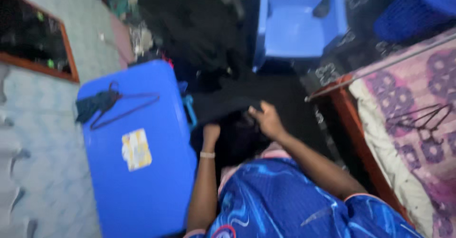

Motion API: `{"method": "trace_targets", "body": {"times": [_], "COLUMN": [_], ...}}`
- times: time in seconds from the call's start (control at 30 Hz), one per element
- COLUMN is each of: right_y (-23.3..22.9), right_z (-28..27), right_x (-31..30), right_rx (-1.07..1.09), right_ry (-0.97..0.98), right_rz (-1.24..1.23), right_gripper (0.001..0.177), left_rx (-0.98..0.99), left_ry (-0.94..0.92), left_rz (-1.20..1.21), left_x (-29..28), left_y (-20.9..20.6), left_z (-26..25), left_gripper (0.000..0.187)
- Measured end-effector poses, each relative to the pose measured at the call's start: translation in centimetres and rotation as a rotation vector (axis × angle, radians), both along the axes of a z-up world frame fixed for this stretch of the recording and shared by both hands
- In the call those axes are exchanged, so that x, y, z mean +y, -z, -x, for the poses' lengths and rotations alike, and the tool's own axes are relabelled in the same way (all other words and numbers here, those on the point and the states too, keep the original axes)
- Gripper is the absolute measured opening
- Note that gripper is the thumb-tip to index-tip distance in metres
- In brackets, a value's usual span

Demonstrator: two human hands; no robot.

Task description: The person removes a black jacket from a wardrobe, places it on a table, and then handles a clothes hanger and a blue cloth.

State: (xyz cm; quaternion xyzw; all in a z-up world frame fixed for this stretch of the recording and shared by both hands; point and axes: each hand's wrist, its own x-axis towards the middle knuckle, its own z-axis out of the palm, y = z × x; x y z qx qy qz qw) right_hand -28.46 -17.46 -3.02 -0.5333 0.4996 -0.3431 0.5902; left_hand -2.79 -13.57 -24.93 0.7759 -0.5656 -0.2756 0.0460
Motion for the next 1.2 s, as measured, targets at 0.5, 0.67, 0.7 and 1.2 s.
{"method": "trace_targets", "body": {"times": [0.5,0.67,0.7,1.2], "right_y": [-8.6,-10.0,-10.1,-7.1], "right_z": [-3.1,-3.8,-3.7,-1.5], "right_x": [0.4,3.0,3.4,5.1], "right_rx": [-0.194,-0.154,-0.069,-0.058], "right_ry": [-0.139,-0.237,-0.310,-0.213], "right_rz": [0.137,0.099,0.129,-0.006], "right_gripper": [0.024,0.031,0.032,0.042], "left_rx": [-0.197,-0.075,-0.005,0.290], "left_ry": [0.310,0.306,0.305,0.053], "left_rz": [0.673,0.668,0.636,0.072], "left_x": [-3.3,-4.2,-4.1,3.7], "left_y": [-2.2,-1.6,-1.4,-2.5], "left_z": [-6.5,-4.0,-3.4,-1.1], "left_gripper": [0.051,0.049,0.049,0.043]}}
